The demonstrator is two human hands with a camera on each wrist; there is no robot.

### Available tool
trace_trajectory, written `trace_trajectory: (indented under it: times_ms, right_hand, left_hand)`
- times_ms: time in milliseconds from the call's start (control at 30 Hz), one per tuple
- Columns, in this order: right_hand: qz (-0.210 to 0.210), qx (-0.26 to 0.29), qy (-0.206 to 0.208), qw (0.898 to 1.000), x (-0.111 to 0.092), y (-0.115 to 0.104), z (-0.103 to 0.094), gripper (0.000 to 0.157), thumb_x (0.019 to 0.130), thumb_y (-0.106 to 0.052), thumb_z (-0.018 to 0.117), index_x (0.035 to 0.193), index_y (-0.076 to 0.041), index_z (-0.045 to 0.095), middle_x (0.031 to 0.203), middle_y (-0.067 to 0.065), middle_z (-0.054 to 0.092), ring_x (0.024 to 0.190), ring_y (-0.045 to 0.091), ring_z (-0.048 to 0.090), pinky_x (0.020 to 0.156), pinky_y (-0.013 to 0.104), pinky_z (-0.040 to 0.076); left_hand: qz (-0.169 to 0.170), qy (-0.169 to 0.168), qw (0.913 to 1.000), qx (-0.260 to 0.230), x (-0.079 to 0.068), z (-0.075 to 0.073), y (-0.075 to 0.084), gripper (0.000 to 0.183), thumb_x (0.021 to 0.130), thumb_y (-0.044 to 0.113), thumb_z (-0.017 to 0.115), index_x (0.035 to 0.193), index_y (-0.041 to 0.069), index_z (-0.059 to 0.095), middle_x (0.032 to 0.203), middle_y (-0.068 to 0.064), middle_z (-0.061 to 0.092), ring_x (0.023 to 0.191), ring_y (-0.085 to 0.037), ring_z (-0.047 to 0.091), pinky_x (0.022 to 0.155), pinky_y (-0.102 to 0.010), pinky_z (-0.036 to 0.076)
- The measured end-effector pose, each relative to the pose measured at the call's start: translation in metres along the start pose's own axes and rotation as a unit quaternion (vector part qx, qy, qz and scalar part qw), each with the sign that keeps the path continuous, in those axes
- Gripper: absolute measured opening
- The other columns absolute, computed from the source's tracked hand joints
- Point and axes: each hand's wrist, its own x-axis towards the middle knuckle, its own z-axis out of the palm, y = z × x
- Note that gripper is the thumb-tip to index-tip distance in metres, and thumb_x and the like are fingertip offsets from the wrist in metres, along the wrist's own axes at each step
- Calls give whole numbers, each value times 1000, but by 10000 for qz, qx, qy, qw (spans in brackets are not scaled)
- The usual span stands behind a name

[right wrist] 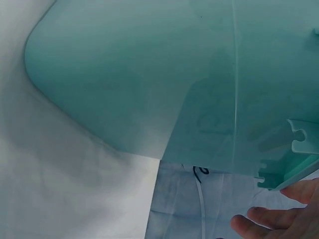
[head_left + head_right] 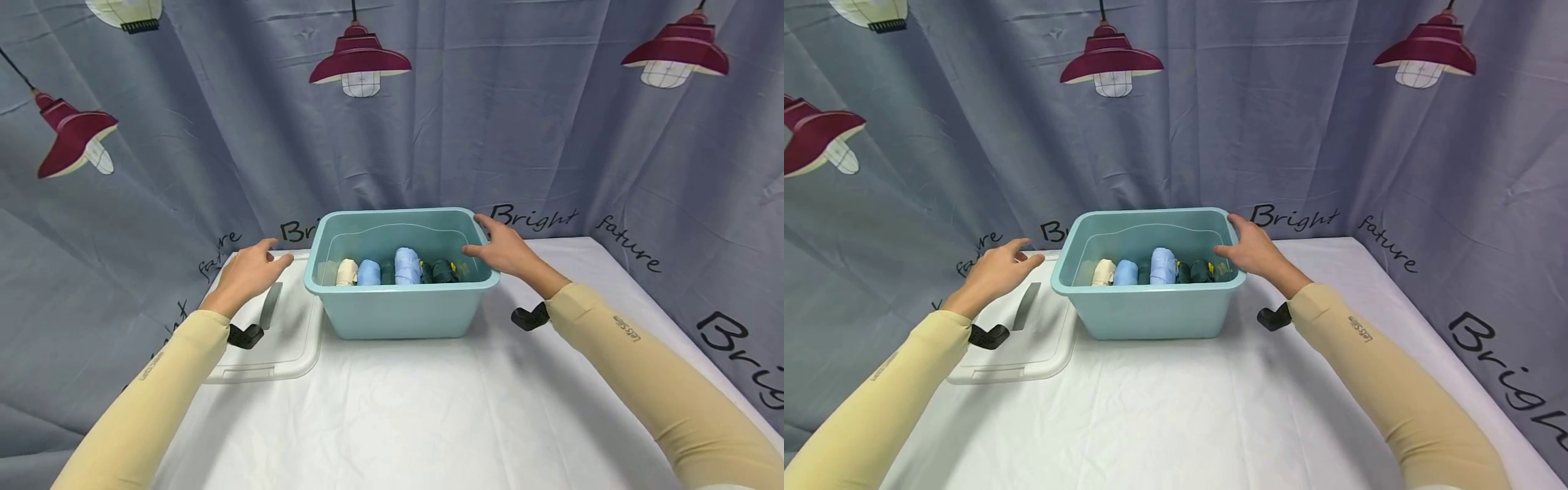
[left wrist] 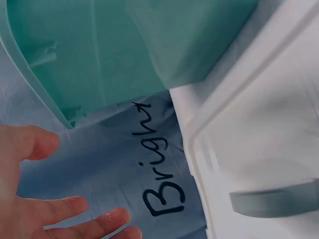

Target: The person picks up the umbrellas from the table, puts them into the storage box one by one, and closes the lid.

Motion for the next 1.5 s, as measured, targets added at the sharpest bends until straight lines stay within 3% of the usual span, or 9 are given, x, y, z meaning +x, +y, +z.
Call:
trace_trajectory:
  times_ms: [233, 467, 567, 867, 1067, 1367, 1500]
  right_hand:
    - [2, 124, -50, 9999, 0, 2, 2, 88, 96, -36, 63, 163, -8, 13, 156, 28, 37, 136, 47, 45, 101, 61, 45]
    - [5, 267, -87, 9996, 0, 4, 0, 91, 95, -38, 65, 163, -11, 12, 154, 26, 40, 133, 46, 50, 97, 58, 50]
    - [53, 297, -135, 9995, 0, 5, 0, 91, 94, -40, 65, 163, -12, 12, 154, 26, 40, 133, 45, 50, 96, 57, 51]
    - [91, 388, -50, 9992, 0, 2, -2, 90, 94, -37, 65, 163, -13, 12, 155, 26, 38, 136, 46, 46, 96, 59, 50]
    - [90, 279, -86, 9995, 1, 3, 1, 91, 94, -35, 66, 163, -11, 12, 156, 25, 38, 136, 46, 46, 97, 58, 50]
    - [123, 198, -62, 9997, 2, 3, 1, 91, 94, -35, 66, 163, -11, 12, 157, 25, 36, 136, 46, 46, 99, 60, 48]
    - [130, 126, -62, 9998, 1, 3, 0, 92, 94, -36, 67, 163, -11, 12, 158, 25, 35, 137, 46, 45, 101, 60, 46]
  left_hand:
    - [-132, -209, 9995, 171, -4, 9, -15, 72, 98, 47, 47, 155, 5, 35, 140, -27, 55, 120, -46, 58, 90, -59, 48]
    - [-251, -646, 9974, 198, -3, 23, -25, 76, 99, 45, 50, 158, 4, 27, 154, -31, 34, 139, -51, 36, 104, -68, 36]
    - [-279, -895, 9954, 211, -3, 30, -28, 79, 98, 45, 50, 159, 3, 24, 155, -34, 30, 141, -52, 32, 106, -68, 33]
    - [-399, -1231, 9910, 352, 3, 41, -41, 79, 98, 42, 50, 159, 1, 21, 155, -34, 33, 139, -55, 35, 108, -67, 33]
    - [-705, -1624, 9840, 203, 5, 49, -47, 82, 97, 38, 53, 160, -1, 16, 155, -35, 31, 139, -55, 35, 109, -65, 34]
    - [-701, -1493, 9853, 435, 8, 61, -49, 80, 91, 19, 59, 154, -13, 20, 149, -41, 35, 136, -55, 39, 108, -61, 38]
    - [-608, -1475, 9857, 547, 11, 64, -51, 71, 91, 12, 58, 148, -18, 28, 141, -41, 43, 125, -50, 50, 105, -59, 42]
